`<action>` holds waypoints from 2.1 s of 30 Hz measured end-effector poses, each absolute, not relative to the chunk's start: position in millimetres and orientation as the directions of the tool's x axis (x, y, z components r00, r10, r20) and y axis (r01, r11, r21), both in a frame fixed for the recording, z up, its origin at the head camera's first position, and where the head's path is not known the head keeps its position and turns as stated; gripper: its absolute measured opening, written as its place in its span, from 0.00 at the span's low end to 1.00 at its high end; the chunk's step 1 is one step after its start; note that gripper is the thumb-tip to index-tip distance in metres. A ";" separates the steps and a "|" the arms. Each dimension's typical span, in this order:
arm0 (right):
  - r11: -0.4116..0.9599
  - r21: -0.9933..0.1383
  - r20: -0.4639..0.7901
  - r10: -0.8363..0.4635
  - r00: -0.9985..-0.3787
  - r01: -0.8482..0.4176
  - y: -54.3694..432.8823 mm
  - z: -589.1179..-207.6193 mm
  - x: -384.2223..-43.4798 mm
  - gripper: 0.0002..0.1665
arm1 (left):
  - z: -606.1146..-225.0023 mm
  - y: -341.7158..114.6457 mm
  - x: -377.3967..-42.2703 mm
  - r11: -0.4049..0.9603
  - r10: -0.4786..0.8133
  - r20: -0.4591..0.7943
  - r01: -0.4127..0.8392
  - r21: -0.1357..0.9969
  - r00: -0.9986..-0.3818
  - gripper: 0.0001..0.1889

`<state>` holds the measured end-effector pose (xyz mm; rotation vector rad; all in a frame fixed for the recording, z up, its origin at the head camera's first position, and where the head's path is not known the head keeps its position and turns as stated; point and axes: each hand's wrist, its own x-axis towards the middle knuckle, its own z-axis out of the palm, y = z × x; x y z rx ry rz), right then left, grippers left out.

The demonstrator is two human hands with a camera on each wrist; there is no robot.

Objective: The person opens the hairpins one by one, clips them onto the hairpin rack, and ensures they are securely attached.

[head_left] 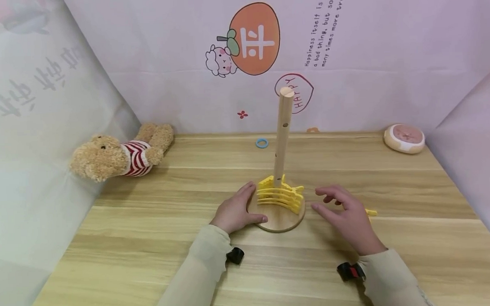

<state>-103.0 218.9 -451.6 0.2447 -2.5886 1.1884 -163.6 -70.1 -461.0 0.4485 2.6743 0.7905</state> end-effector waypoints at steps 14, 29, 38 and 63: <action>0.769 -0.582 0.310 -0.092 -0.946 -0.266 264.4 -455.0 -85.2 0.20 | -463.5 -71.9 -165.5 0.789 0.393 -0.186 0.226 0.571 -0.901 0.54; 0.811 -0.570 0.124 -0.074 -0.989 -0.133 314.0 -462.6 -79.6 0.45 | -466.7 -74.1 -167.6 0.785 0.394 -0.175 0.231 0.574 -0.902 0.54; 0.862 -0.507 0.036 -0.018 -0.999 -0.034 328.6 -467.7 -79.5 0.34 | -464.9 -73.8 -166.6 0.776 0.397 -0.170 0.231 0.588 -0.902 0.53; 0.715 -0.696 0.318 0.235 -0.919 -0.058 296.6 -447.5 -78.5 0.20 | -462.8 -74.2 -164.5 0.773 0.401 -0.178 0.228 0.592 -0.899 0.54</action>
